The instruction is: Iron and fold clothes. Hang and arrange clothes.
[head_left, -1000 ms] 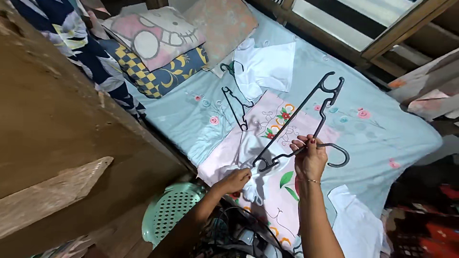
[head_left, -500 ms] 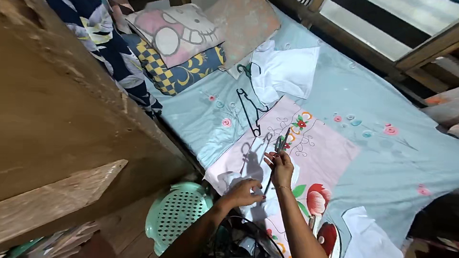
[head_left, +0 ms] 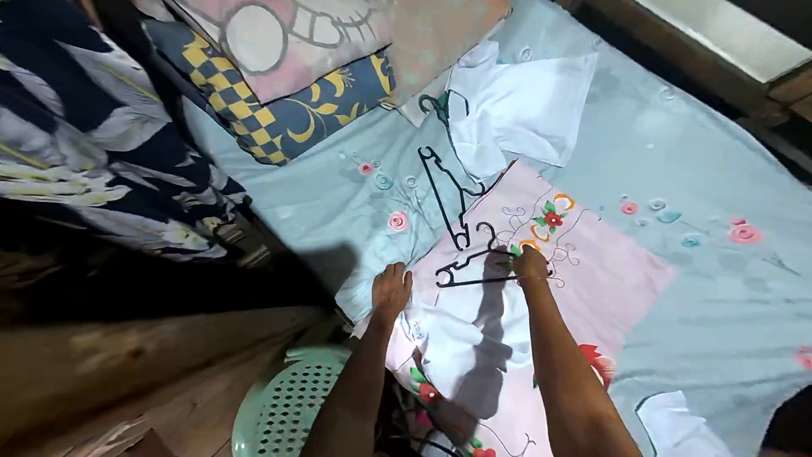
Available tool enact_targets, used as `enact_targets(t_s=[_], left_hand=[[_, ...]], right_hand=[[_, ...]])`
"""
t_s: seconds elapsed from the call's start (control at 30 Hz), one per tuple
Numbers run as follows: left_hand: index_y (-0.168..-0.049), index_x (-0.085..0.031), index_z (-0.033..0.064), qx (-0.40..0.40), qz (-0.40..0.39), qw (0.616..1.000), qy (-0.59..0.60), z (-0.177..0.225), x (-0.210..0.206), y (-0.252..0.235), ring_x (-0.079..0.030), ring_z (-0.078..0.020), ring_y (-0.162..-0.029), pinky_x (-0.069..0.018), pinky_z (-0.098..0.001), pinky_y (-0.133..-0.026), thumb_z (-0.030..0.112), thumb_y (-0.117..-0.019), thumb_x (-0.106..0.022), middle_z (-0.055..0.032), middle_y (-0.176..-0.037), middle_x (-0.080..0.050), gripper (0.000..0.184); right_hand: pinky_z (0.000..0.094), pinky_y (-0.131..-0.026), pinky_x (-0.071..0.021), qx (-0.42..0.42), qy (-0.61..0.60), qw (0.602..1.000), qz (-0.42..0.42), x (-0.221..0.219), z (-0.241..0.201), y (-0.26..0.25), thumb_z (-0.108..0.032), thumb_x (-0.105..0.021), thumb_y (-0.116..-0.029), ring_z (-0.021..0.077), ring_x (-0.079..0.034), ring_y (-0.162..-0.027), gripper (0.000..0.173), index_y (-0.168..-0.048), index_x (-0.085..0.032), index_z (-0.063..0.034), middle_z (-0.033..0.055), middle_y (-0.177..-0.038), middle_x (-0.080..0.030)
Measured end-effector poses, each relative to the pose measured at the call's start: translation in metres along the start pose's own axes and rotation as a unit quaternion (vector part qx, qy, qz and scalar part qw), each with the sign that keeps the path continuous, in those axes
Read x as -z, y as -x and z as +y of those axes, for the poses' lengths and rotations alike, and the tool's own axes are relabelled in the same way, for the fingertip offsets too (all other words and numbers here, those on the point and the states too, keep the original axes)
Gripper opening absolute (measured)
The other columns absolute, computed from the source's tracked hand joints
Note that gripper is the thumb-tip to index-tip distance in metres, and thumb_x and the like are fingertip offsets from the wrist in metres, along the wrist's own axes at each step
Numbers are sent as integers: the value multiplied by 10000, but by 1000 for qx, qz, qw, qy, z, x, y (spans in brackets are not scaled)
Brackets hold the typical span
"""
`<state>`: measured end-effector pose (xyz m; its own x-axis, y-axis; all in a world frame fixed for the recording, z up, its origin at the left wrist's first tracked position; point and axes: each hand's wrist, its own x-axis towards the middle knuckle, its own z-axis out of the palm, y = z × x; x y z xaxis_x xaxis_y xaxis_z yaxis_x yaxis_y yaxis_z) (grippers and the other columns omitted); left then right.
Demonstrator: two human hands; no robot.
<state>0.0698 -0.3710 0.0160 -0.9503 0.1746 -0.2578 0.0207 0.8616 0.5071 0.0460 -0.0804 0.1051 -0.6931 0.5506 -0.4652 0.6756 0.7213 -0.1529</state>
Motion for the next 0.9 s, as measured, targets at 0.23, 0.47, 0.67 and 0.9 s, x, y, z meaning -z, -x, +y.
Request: enact_targets(t_s=[0.23,0.47,0.67,0.9], left_hand=[[-1249,-683,-7,-16,80,997,16,-10,-21,-6,-697,-395,-1085,-530,-551,-936,259,-1041,-521,-231,-1195,-700,375],[-1237,-689,-10,-4,76,997,15,-10,-22,-8,-703,-429,-1032,-536,-572,-905,247,-1029,-532,-251,-1173,-698,367],[-1208,-707,-21,-5,103,995,12,-13,-29,-9,-713,-441,-1011,-547,-589,-893,230,-1007,-571,-259,-1175,-704,349],[-1119,-741,-14,-44,186,982,-6,-23,-44,-13,-738,-408,-889,-586,-556,-781,217,-958,-612,-232,-1055,-734,310]], right_hand=[[653,-1107,-371,138,126,982,-16,-49,71,-60,-154,-563,-1041,516,-492,-1340,389,-1382,-591,31,344,-1395,-547],[575,-1029,-472,216,-20,975,49,-28,62,-40,-50,-442,-1075,496,-614,-1163,305,-1213,-578,186,374,-1231,-600],[522,-1048,-465,130,-148,968,155,-18,-53,-42,-115,-337,-1115,437,-621,-1188,387,-1296,-553,151,339,-1234,-628],[551,-1059,-464,56,-57,997,-18,-53,-114,-84,-374,-491,-1087,425,-563,-1298,542,-1452,-484,28,293,-1410,-545]])
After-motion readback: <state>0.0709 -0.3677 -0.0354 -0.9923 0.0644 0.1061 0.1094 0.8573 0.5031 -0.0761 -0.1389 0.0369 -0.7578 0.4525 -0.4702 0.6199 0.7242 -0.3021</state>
